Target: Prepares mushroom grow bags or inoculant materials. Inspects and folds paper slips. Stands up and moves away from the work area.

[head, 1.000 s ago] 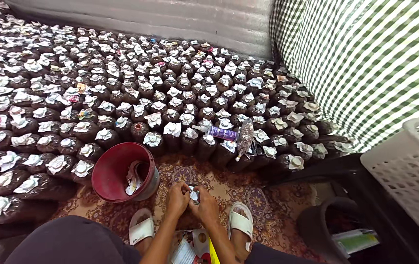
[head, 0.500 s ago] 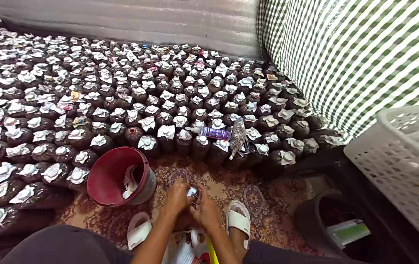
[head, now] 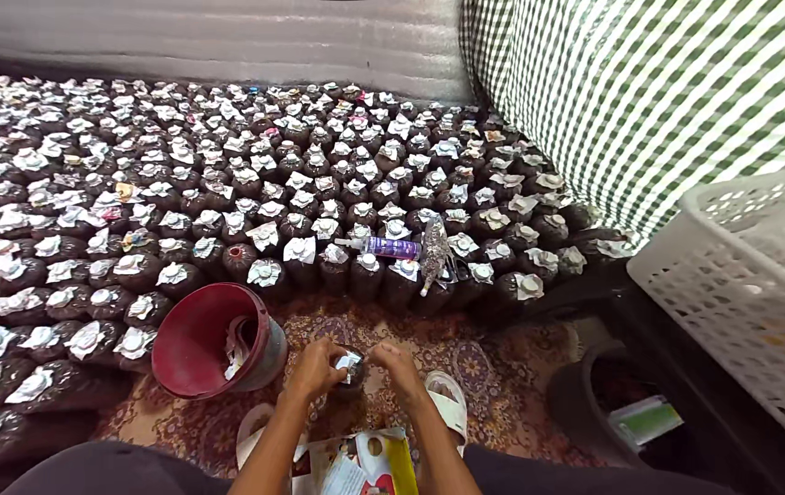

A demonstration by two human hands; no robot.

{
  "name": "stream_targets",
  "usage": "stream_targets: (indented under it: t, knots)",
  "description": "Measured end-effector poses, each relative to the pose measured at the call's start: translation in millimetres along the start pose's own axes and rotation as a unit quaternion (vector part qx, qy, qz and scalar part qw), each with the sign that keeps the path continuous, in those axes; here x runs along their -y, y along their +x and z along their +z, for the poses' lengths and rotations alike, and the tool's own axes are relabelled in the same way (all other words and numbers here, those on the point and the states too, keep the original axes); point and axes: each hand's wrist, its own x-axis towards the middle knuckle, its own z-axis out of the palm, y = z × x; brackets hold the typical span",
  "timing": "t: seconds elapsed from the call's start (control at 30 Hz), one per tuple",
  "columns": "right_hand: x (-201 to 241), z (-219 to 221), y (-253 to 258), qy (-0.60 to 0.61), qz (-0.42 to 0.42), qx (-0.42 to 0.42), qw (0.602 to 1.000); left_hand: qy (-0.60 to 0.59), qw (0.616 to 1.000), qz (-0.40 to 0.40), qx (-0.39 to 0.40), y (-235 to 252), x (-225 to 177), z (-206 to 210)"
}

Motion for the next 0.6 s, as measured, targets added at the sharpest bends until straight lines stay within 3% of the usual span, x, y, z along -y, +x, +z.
stream_targets:
  t: [0.2,0.37,0.6]
  knots:
    - [12.6,0.0,13.7,0.045,0.089,0.112,0.989,0.024,0.997,0.007,-0.069,-13.2,-5.8,18.5]
    - [-9.4,6.5,11.5,0.087,0.102,0.023,0.991,0.044,0.992,0.031,-0.116,-23.7,-12.2,42.4]
    - [-5.8,-1.0,11.8,-0.106,0.01,0.028,0.994,0.042,0.99,0.05,-0.127,-25.3,-11.6,46.4]
